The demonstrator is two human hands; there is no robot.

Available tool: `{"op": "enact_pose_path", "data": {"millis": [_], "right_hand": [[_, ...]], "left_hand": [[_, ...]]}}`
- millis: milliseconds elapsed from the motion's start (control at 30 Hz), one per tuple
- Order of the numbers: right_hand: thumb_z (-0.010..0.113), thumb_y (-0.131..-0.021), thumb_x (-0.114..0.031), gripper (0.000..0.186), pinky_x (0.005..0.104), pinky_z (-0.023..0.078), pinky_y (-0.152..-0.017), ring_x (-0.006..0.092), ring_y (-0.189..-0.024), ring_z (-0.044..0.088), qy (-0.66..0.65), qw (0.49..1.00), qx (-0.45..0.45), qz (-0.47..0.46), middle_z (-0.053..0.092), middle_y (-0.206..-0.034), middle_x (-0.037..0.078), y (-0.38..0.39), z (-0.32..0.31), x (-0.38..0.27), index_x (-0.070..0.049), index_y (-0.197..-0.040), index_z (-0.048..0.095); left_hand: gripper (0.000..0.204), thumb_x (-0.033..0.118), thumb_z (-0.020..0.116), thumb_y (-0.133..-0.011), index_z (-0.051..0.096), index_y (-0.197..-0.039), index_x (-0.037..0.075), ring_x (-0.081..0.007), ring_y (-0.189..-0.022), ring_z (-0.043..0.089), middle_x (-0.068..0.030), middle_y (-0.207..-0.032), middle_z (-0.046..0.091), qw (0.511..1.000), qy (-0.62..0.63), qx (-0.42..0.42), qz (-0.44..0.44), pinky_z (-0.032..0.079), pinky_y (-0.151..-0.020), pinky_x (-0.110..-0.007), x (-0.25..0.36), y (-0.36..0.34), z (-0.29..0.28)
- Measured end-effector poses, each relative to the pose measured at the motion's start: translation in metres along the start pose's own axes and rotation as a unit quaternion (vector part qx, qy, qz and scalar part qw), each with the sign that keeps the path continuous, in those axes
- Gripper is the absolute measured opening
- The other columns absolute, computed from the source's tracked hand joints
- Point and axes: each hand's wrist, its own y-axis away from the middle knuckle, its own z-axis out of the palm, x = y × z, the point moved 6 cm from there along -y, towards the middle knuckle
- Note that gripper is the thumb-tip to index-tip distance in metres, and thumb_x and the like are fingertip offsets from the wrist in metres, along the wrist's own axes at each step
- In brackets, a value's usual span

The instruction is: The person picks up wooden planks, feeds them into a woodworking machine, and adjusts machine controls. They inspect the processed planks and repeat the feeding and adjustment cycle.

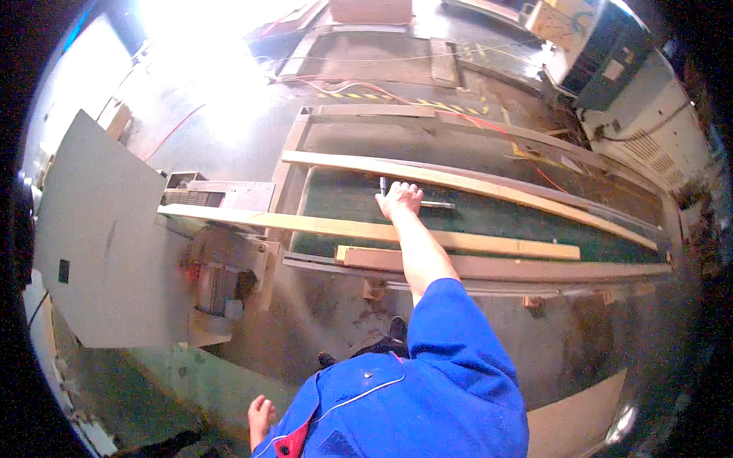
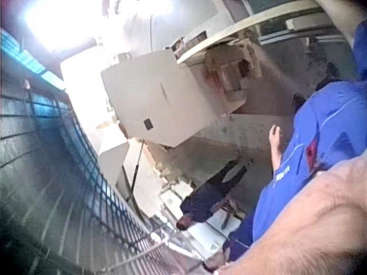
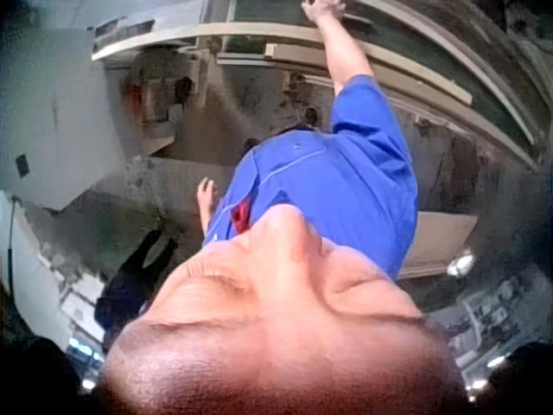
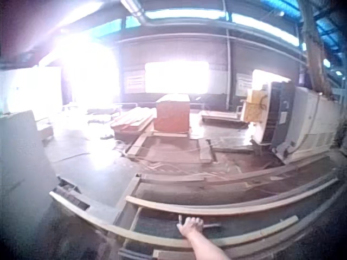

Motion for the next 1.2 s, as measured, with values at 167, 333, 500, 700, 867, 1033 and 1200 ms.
{"op": "enact_pose_path", "data": {"millis": [167, 333, 500, 700, 867, 1033, 1200], "right_hand": [[0.057, -0.089, -0.07, 0.076, 0.0465, 0.039, -0.107, 0.0278, -0.127, 0.055, 0.013, 1.0, -0.017, 0.011, 0.062, -0.134, 0.012, -0.035, 0.024, -0.015, -0.009, -0.132, 0.06], [0.059, -0.093, -0.056, 0.052, 0.0464, 0.048, -0.096, 0.0283, -0.113, 0.066, 0.019, 0.998, 0.046, -0.026, 0.071, -0.117, 0.013, -0.061, 0.059, -0.007, -0.01, -0.118, 0.064], [0.052, -0.094, -0.046, 0.043, 0.0509, 0.054, -0.089, 0.0334, -0.101, 0.072, -0.077, 0.996, 0.025, -0.029, 0.074, -0.106, 0.019, -0.058, 0.054, -0.012, -0.008, -0.109, 0.066], [0.05, -0.092, -0.048, 0.047, 0.0497, 0.053, -0.082, 0.0408, -0.098, 0.069, -0.212, 0.971, 0.049, -0.099, 0.071, -0.101, 0.023, -0.034, -0.024, 0.019, -0.006, -0.103, 0.07], [0.062, -0.088, -0.033, 0.032, 0.0412, 0.049, -0.062, 0.0262, -0.066, 0.062, -0.326, 0.891, 0.05, -0.312, 0.06, -0.071, 0.019, 0.086, -0.135, -0.012, -0.003, -0.078, 0.062], [0.062, -0.085, -0.007, 0.014, 0.0318, 0.039, -0.053, 0.0129, -0.06, 0.045, -0.494, 0.733, -0.034, -0.466, 0.047, -0.065, 0.005, 0.227, -0.173, -0.064, -0.001, -0.075, 0.055], [0.058, -0.091, -0.009, 0.012, 0.024, 0.036, -0.058, 0.0052, -0.066, 0.045, -0.677, 0.546, -0.305, -0.388, 0.051, -0.074, -0.004, 0.29, -0.139, -0.081, -0.005, -0.081, 0.055]], "left_hand": [[0.057, 0.019, 0.073, -0.092, 0.052, -0.137, -0.008, -0.0258, -0.109, 0.067, -0.0204, -0.125, 0.066, 0.991, -0.059, 0.056, -0.104, 0.053, -0.094, -0.036, -0.031, 0.112, 0.047], [0.059, 0.021, 0.075, -0.092, 0.052, -0.137, -0.008, -0.0221, -0.101, 0.065, -0.0197, -0.119, 0.067, 0.988, -0.044, 0.077, -0.123, 0.051, -0.087, -0.034, -0.086, 0.149, 0.064], [0.057, 0.022, 0.075, -0.089, 0.056, -0.135, -0.005, -0.0157, -0.076, 0.067, -0.0159, -0.108, 0.072, 0.988, -0.055, 0.101, -0.104, 0.055, -0.064, -0.03, -0.121, 0.171, 0.079], [0.062, 0.034, 0.077, -0.085, 0.061, -0.133, -0.001, -0.0266, -0.109, 0.069, -0.0203, -0.121, 0.07, 0.984, -0.134, 0.091, -0.074, 0.054, -0.095, -0.038, -0.135, 0.152, 0.079], [0.059, 0.031, 0.076, -0.086, 0.06, -0.134, 0.002, -0.0233, -0.108, 0.068, -0.0141, -0.118, 0.071, 0.979, -0.178, 0.092, 0.039, 0.052, -0.097, -0.037, -0.021, 0.135, 0.094], [0.062, 0.01, 0.076, -0.086, 0.051, -0.143, 0.004, -0.0185, -0.11, 0.064, -0.0103, -0.125, 0.066, 0.951, 0.01, 0.019, 0.308, 0.051, -0.098, -0.033, 0.217, 0.148, 0.161], [0.091, 0.014, 0.088, -0.073, 0.041, -0.15, 0.006, -0.0275, -0.123, 0.059, -0.0167, -0.142, 0.055, 0.838, -0.044, -0.015, 0.544, 0.051, -0.101, -0.038, 0.363, 0.224, 0.198]]}}
